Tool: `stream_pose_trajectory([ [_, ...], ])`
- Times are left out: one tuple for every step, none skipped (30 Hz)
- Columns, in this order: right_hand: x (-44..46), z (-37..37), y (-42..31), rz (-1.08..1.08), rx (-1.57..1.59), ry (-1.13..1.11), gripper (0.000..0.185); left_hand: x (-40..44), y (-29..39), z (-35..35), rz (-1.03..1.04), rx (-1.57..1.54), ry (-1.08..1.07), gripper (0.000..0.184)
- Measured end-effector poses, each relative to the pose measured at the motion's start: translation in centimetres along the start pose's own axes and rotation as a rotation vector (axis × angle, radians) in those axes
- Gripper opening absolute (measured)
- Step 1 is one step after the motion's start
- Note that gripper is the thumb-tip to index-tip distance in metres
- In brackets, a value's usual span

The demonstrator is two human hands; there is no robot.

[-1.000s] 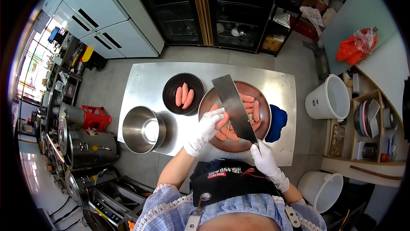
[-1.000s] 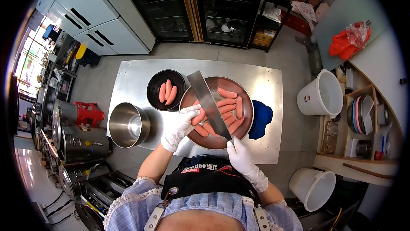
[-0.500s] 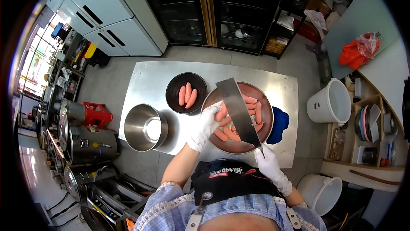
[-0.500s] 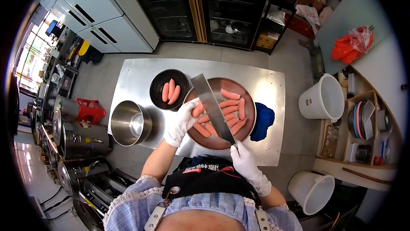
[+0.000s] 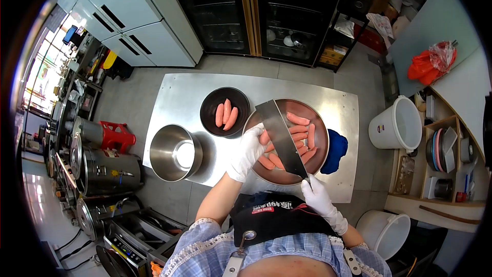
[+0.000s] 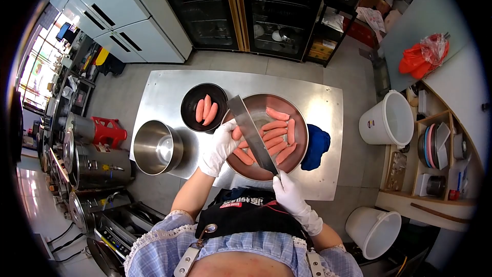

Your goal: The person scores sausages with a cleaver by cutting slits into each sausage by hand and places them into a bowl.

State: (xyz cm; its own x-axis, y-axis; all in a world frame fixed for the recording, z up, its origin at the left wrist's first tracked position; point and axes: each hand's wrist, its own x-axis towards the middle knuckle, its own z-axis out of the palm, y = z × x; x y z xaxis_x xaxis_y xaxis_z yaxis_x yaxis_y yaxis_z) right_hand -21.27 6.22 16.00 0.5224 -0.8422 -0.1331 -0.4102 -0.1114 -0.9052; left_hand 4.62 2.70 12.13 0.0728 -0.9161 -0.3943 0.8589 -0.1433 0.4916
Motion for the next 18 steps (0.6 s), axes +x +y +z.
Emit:
stream_pose_trajectory([
  [0.0,0.0,0.0,0.004,0.004,0.001,0.020,-0.1,0.0,0.1,-0.011,-0.002,-0.001,0.038],
  [0.1,0.0,-0.1,0.004,0.004,0.001,0.020,-0.2,-0.1,0.2,-0.021,-0.005,-0.002,0.038],
  [0.2,0.1,-0.1,0.025,0.004,-0.017,0.019,-0.5,-0.1,0.4,-0.021,-0.004,-0.002,0.038],
  [0.3,0.1,-0.2,0.047,0.005,-0.034,0.019,-0.7,-0.1,0.7,-0.036,0.028,0.025,0.038],
  [0.5,0.1,-0.4,0.048,0.006,-0.032,0.019,-0.9,-0.3,0.8,-0.052,0.061,0.053,0.038],
  [0.8,0.1,-0.8,0.040,0.021,-0.030,0.019,-0.9,-0.5,0.6,-0.054,0.062,0.053,0.038],
  [0.8,0.2,-1.0,0.031,0.036,-0.028,0.020,-0.9,-0.7,0.3,-0.040,0.087,0.043,0.038],
  [0.8,0.1,-1.0,0.031,0.038,-0.027,0.020,-0.8,-0.8,0.0,-0.025,0.111,0.033,0.038],
  [0.6,0.1,-0.9,0.049,0.016,-0.048,0.020,-0.6,-0.7,-0.3,-0.025,0.113,0.033,0.038],
  [0.5,0.1,-0.9,0.065,-0.005,-0.070,0.021,-0.5,-0.5,-0.6,-0.002,0.118,0.010,0.040],
  [0.3,0.1,-0.8,0.061,-0.005,-0.072,0.021,-0.4,-0.3,-0.9,0.023,0.123,-0.013,0.042],
  [0.0,0.0,-0.7,0.059,0.016,-0.073,0.022,-0.5,-0.2,-0.8,0.025,0.122,-0.011,0.042],
  [-0.2,0.0,-0.6,0.059,0.038,-0.072,0.023,-0.5,-0.3,-0.6,0.026,0.099,0.003,0.041],
  [-0.2,0.0,-0.6,0.062,0.038,-0.071,0.023,-0.6,-0.4,-0.4,0.024,0.076,0.017,0.041],
  [-0.1,0.0,-0.6,0.091,0.048,-0.079,0.025,-0.8,-0.7,-0.2,0.019,0.076,0.015,0.041],
  [0.1,0.0,-0.5,0.119,0.058,-0.086,0.027,-0.9,-1.0,0.0,0.031,0.123,0.016,0.040],
  [0.3,0.1,-0.1,0.120,0.059,-0.082,0.027,-1.1,-1.2,0.3,0.042,0.171,0.018,0.040],
  [0.6,0.3,0.4,0.074,0.024,-0.071,0.028,-1.2,-1.2,0.5,0.040,0.172,0.018,0.040],
])
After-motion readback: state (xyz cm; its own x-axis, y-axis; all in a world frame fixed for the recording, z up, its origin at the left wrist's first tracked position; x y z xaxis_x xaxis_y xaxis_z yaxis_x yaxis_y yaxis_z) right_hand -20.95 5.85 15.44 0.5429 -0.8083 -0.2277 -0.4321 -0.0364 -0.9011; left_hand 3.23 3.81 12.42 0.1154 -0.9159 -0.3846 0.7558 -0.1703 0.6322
